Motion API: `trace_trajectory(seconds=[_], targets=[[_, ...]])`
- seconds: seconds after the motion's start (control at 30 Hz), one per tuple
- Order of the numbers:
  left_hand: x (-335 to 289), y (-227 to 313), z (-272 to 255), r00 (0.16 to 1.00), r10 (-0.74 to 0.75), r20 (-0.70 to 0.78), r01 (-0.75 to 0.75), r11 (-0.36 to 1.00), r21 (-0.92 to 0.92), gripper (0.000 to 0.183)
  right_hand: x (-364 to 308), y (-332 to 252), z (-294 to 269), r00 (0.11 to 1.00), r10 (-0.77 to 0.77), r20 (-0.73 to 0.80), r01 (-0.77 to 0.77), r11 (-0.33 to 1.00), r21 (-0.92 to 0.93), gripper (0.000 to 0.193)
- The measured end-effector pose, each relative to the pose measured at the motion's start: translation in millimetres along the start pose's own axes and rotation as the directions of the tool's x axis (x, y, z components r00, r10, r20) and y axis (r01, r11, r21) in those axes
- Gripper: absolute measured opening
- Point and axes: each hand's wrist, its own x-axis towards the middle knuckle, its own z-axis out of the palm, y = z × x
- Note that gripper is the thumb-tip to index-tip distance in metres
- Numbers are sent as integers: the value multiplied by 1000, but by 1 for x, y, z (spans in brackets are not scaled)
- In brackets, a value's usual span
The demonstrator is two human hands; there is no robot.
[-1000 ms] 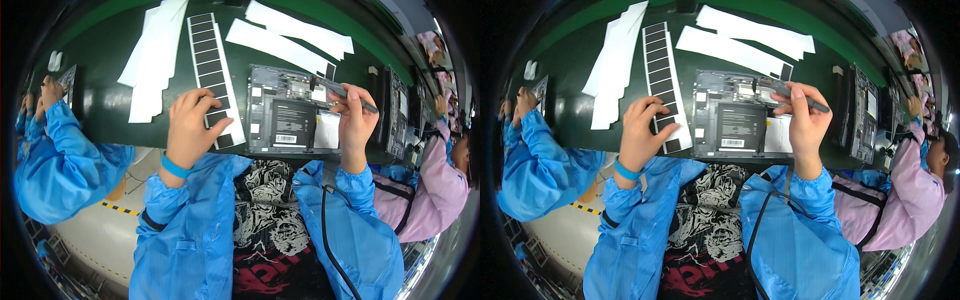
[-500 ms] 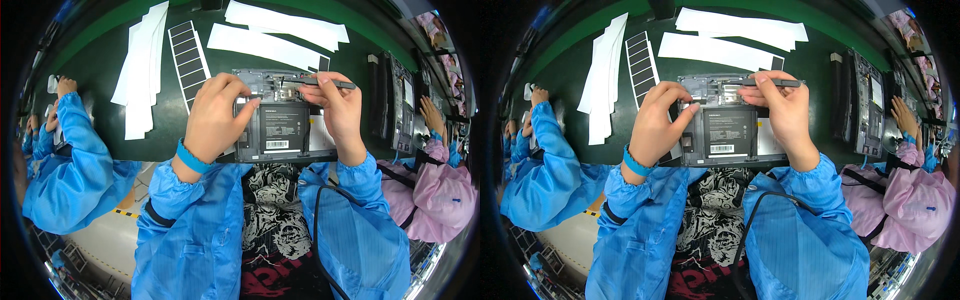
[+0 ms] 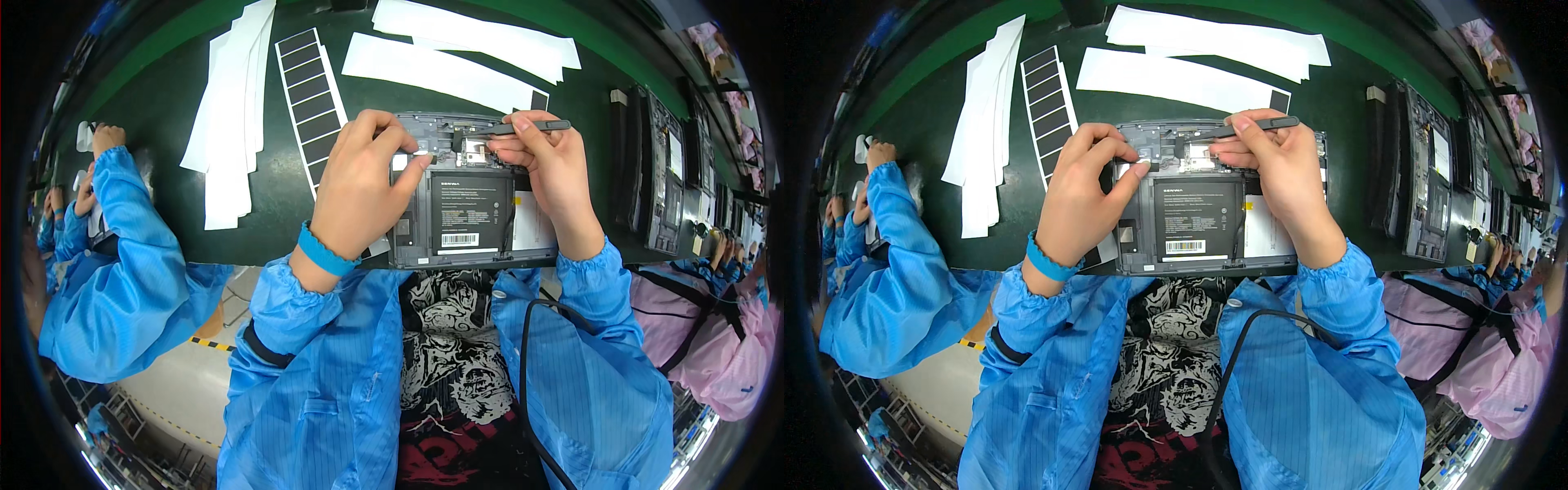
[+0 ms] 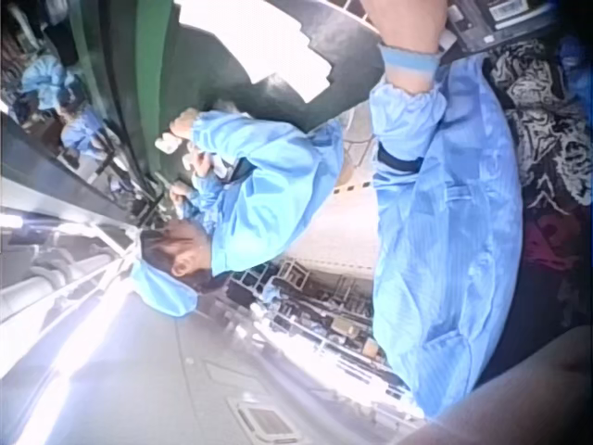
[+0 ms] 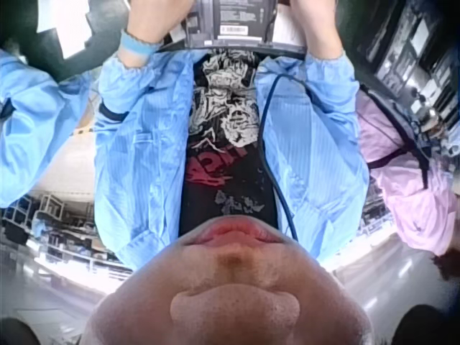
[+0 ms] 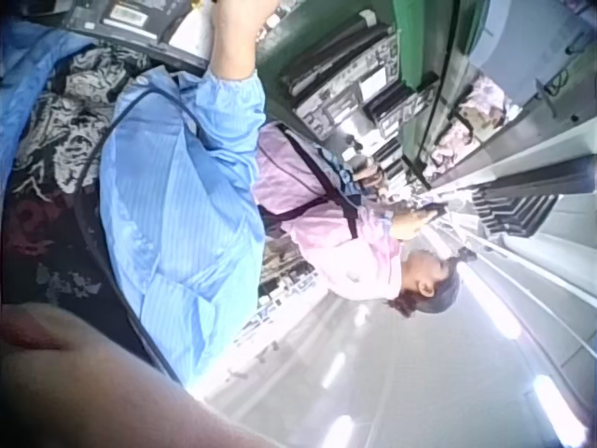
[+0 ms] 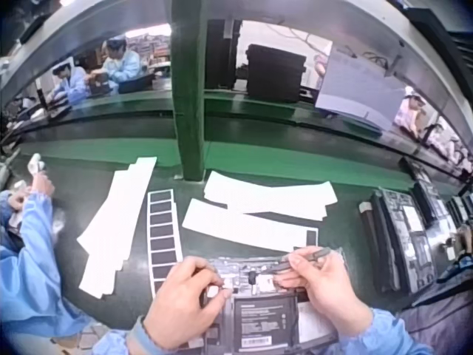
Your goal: Assembling internal components and applying adhesive strips to a tablet device on an assembly line.
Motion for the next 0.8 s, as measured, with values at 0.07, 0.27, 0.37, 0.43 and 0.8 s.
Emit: trace_trajectory(seconds=[0.07, 0.27, 0.37, 0.43, 0.8], targets=[[0, 0, 1, 1000, 5, -2, -5, 1000, -4, 16, 1, 2, -1, 1000, 3, -4, -3, 1000, -2, 25], [1, 0, 2, 1000, 14, 5, -14, 1000, -6, 16, 5, 6, -3, 1000, 4, -12, -4, 1000, 15, 25], [1, 2, 1, 1000, 5, 20, -5, 1000, 3, 16, 5, 5, -2, 1000, -13, -5, 13, 1000, 1, 25], [0, 5, 1, 1000, 31, 2, -31, 996, 88, 18, 5, 5, -2, 1000, -15, -1, 15, 1000, -2, 25], [-1, 25, 18, 974, 174, 146, -212, 927, 309, 47, 3, 7, -1, 1000, -8, -8, 8, 1000, -4, 24]])
